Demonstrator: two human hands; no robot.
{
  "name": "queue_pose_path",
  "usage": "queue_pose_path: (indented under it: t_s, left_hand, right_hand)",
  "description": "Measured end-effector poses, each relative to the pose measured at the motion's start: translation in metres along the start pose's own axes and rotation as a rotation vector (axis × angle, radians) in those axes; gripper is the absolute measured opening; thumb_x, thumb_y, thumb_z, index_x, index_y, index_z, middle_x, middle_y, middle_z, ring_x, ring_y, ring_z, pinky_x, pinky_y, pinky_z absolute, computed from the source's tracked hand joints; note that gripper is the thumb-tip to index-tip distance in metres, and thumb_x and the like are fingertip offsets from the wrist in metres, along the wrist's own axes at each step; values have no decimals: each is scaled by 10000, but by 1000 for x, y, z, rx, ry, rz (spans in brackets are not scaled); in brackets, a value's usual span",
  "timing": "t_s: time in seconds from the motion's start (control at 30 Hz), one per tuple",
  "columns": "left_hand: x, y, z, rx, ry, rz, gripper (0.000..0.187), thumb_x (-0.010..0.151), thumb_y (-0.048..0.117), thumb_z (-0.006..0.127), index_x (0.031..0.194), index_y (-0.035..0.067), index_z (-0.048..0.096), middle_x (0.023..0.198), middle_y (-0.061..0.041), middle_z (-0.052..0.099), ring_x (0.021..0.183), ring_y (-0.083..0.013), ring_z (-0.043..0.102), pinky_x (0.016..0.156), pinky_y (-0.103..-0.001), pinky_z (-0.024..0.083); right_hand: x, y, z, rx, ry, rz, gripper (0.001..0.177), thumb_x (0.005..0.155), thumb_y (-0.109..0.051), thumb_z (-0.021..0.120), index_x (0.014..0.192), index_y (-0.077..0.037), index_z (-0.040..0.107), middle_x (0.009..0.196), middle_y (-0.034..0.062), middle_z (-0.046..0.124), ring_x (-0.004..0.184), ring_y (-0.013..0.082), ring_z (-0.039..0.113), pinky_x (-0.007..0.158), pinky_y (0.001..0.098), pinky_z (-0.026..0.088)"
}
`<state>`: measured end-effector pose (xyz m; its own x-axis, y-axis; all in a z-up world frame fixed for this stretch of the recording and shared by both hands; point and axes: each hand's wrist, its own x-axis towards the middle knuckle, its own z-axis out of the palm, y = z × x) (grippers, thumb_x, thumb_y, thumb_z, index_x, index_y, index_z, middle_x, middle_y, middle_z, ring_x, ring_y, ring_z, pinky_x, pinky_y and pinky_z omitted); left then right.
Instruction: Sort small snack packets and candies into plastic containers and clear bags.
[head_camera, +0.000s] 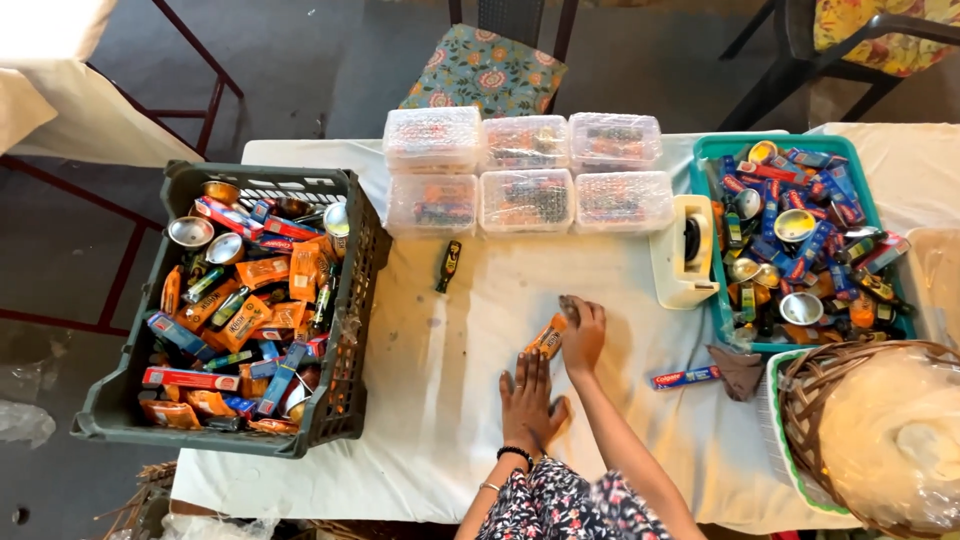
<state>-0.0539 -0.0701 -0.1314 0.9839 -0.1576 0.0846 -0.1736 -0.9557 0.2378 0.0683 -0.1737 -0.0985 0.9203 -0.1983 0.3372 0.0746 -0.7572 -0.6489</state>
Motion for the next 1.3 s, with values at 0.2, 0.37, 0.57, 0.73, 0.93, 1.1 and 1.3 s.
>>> queue_pose_path:
  t_s: [0.2,0.37,0.57,0.73,0.93,1.1,1.3]
  left_hand:
    - [1,0,-11,-7,-197,5,849,944,542,518,1578,27,285,1672,-136,201,1573,-327,98,1194,-616,110]
    - [2,0,-16,-61,-73,5,847,916,530,540,1576,48,322,1668,-102,246,1546,-316,141,1171,-612,127]
    - [3,-1,-11,-48,-15,18,825,926,531,536,1570,68,309,1667,-92,240,1539,-316,143,1151,-607,127]
    - [4,-3,-8,-49,70,20,833,918,531,535,1595,96,318,1680,-58,229,1545,-290,137,1161,-593,130]
    - [2,0,-6,-33,53,15,818,911,516,544,1577,92,330,1696,-60,215,1549,-298,150,1164,-597,136]
    - [10,-3,28,32,175,14,739,931,437,600,1557,121,370,1654,-54,323,1493,-310,291,1132,-591,205]
    - [66,10,-5,-218,178,-359,800,821,299,743,1489,135,336,1431,-143,501,1275,-360,438,938,-599,353]
  right_hand:
    - [-35,20,-15,-20,-192,-623,287,830,-78,682,1071,-210,769,1086,32,645,1048,257,617,899,411,504]
    - [-29,11,-10,40,-193,-447,311,800,-33,695,1044,-203,790,1040,38,637,996,280,604,855,419,485]
    - [-21,0,2,76,-102,-145,364,757,57,697,1005,-186,805,1019,46,634,954,294,592,854,421,503]
    - [-4,13,14,50,-42,16,337,733,18,707,942,-217,827,1001,47,650,929,300,605,814,425,528]
    - [9,19,-13,-90,-177,-28,218,784,-135,738,930,-258,842,978,46,669,926,310,611,792,435,519]
    - [-28,44,-25,-73,21,2,272,932,-96,633,1132,-203,784,1076,84,705,1018,295,679,897,413,547]
    - [-88,106,-45,3,-48,6,320,973,-156,613,1280,-110,690,1106,137,696,1014,312,686,909,414,544]
